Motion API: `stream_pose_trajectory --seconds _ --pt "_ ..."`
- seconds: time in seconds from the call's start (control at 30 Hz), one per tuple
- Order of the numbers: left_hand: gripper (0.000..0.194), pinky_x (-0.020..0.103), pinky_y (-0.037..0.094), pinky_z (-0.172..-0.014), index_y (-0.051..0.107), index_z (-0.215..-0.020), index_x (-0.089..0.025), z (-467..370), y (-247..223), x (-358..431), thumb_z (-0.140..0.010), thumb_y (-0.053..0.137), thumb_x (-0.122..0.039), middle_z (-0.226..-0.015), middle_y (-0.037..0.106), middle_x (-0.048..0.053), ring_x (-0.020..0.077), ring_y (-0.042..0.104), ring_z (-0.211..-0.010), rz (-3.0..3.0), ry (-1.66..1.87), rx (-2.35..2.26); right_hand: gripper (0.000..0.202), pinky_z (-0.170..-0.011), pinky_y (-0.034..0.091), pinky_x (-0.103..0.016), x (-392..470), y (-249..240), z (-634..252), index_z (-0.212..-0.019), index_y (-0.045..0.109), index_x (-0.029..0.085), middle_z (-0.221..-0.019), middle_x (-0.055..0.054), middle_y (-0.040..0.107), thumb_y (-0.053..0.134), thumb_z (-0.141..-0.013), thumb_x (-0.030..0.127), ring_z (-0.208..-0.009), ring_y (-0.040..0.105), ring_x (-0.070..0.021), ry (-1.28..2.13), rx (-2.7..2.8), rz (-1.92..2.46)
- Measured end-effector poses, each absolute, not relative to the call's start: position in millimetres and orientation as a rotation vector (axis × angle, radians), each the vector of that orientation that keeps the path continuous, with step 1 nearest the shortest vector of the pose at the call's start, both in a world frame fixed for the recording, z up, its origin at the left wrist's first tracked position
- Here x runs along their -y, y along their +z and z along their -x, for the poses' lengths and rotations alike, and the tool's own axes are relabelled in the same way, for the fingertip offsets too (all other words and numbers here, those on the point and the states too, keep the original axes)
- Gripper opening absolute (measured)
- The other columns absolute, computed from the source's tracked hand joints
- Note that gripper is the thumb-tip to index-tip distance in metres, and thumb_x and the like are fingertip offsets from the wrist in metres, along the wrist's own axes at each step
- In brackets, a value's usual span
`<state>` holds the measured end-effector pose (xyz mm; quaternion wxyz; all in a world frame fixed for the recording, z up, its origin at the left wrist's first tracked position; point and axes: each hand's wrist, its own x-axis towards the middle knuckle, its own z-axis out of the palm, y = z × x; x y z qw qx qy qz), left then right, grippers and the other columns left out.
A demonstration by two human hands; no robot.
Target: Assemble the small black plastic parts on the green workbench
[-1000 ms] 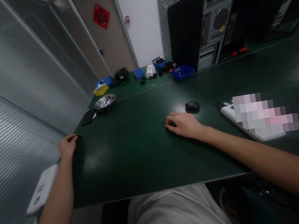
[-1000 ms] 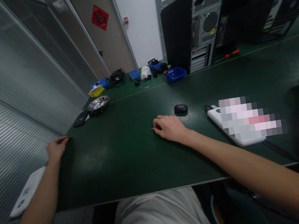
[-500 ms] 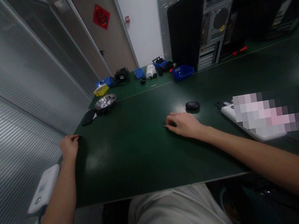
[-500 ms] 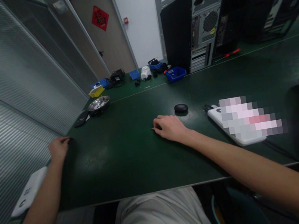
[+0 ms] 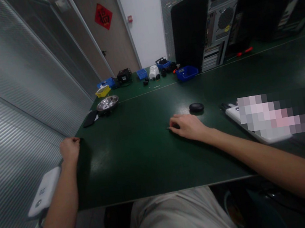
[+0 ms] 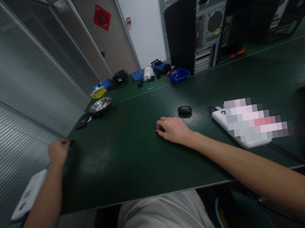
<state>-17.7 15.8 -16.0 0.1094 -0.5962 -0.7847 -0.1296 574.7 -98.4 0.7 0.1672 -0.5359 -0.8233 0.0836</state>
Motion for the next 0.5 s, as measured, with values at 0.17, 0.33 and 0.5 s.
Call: stream_pose_trajectory --seconds 0.17,0.33,0.5 --pt "0.032 0.039 0.048 -0.089 0.076 -0.115 -0.014 12.6 -16.6 -15.3 -0.098 0.052 -0.026 -0.106 0.072 0.016 0.0308 0.064 -0.1 1.716 -0.3 2.298 0.017 -0.062 0.034 -0.028 96.7 -1.8 -574.3 -0.1 0.072 0.024 -0.101 -0.004 0.07 0.061 -0.097 0.036 -0.081 0.063 -0.0177 0.216 2.341 1.538" --pt "0.038 0.044 0.05 -0.09 0.075 -0.119 -0.01 8.1 -19.9 -17.3 -0.098 0.046 -0.024 -0.109 0.071 0.021 0.0353 0.064 -0.103 1.719 -0.205 2.252 0.016 -0.061 0.033 -0.028 96.6 -2.8 -574.6 -0.101 0.072 0.025 -0.102 -0.003 0.07 0.061 -0.096 0.036 -0.082 0.063 -0.0181 0.203 2.342 1.547" --pt "0.037 0.045 0.051 -0.088 0.076 -0.114 -0.011 4.1 -20.5 -17.0 -0.097 0.045 -0.024 -0.11 0.069 0.022 0.037 0.063 -0.105 1.69 -0.213 2.264 0.017 -0.063 0.036 -0.028 98.0 -0.3 -574.5 -0.102 0.072 0.024 -0.103 -0.004 0.07 0.06 -0.097 0.036 -0.082 0.063 -0.0178 0.217 2.35 1.543"
